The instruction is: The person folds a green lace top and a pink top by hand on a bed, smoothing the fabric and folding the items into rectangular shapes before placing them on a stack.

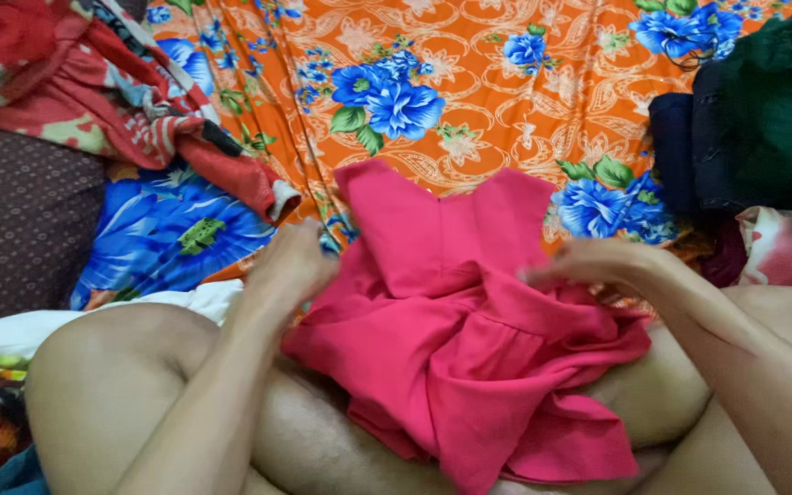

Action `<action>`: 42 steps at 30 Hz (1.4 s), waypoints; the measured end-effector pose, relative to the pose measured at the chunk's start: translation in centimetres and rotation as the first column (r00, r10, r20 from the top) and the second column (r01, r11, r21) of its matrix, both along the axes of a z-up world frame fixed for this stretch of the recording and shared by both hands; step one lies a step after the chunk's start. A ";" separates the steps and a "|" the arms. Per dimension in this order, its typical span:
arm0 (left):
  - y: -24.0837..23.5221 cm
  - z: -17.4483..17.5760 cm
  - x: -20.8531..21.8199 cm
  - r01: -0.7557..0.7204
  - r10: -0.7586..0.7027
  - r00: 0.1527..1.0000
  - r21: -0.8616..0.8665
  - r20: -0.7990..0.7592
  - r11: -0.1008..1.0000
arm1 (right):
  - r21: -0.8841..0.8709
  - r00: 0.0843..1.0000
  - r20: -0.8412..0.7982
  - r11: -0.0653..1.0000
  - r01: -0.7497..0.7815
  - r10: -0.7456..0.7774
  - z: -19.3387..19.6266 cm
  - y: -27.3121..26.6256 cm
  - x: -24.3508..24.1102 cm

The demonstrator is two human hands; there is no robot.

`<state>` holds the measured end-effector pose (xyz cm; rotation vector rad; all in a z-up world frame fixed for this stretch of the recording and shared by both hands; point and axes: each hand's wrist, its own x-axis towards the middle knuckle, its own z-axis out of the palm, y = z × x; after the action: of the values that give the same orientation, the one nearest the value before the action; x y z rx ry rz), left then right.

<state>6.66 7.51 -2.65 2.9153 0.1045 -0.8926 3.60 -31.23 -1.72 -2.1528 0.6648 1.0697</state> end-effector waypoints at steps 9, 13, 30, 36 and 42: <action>-6.4 0.4 0.5 -0.297 0.339 0.941 -0.461 0.009 0.836 | 0.351 0.781 -0.016 0.728 0.589 -0.625 -1.8 3.3 0.9; -6.3 2.8 1.0 -0.249 0.243 0.968 -0.390 -0.065 0.887 | 0.381 0.805 -0.022 0.740 0.555 -0.593 -0.5 3.5 1.2; -10.3 5.3 4.2 -0.768 0.583 0.568 -0.629 -0.580 0.123 | 0.717 0.577 -0.171 0.301 0.629 -0.799 -0.3 -0.2 4.7; -11.5 2.7 14.3 -0.528 0.501 0.748 -0.848 -0.436 0.050 | 0.812 0.629 0.031 0.386 0.438 -0.777 4.2 -1.7 12.2; -11.7 4.3 18.1 -0.285 0.573 0.820 -0.856 0.016 0.431 | 0.367 0.474 0.641 0.783 0.502 -0.604 2.3 -5.7 16.6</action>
<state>24.73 -4.16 1.69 1.9040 0.3085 -0.2363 20.24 -36.96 0.53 -1.7951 0.7742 -0.1522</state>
